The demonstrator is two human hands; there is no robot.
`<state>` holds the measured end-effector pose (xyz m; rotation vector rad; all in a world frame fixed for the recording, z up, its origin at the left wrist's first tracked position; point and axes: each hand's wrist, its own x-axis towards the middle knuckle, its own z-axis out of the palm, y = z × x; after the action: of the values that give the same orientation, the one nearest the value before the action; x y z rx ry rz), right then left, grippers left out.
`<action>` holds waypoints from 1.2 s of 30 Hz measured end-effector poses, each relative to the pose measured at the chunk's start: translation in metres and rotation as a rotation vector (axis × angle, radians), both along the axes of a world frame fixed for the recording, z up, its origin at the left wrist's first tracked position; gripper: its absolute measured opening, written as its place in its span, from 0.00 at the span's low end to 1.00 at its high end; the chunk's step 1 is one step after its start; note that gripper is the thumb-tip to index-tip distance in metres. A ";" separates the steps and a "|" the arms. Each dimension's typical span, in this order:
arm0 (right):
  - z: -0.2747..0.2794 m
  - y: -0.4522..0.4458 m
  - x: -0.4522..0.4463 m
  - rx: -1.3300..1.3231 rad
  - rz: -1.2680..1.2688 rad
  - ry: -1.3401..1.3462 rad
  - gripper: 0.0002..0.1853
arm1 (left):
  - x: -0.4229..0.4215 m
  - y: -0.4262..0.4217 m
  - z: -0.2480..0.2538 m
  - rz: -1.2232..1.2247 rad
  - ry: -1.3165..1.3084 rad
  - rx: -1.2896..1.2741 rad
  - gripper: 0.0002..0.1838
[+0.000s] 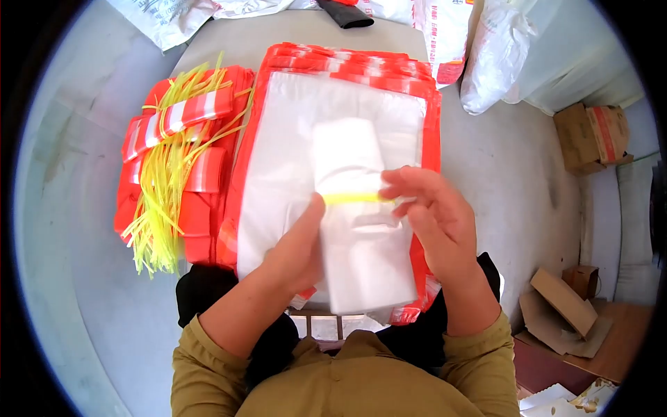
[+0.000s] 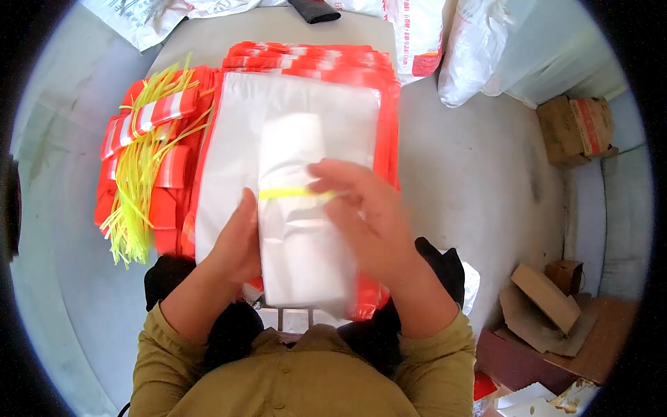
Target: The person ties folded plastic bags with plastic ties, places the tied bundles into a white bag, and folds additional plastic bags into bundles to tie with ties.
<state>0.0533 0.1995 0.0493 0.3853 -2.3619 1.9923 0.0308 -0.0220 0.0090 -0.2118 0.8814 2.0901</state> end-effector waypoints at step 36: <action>-0.038 0.057 -0.007 0.018 -0.226 -0.528 0.38 | 0.015 0.024 -0.027 -0.232 0.326 -0.362 0.49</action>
<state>0.0460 0.2568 0.0111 -0.4484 -2.5454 2.1625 0.0459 0.0018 -0.0177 0.0450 1.4106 1.7639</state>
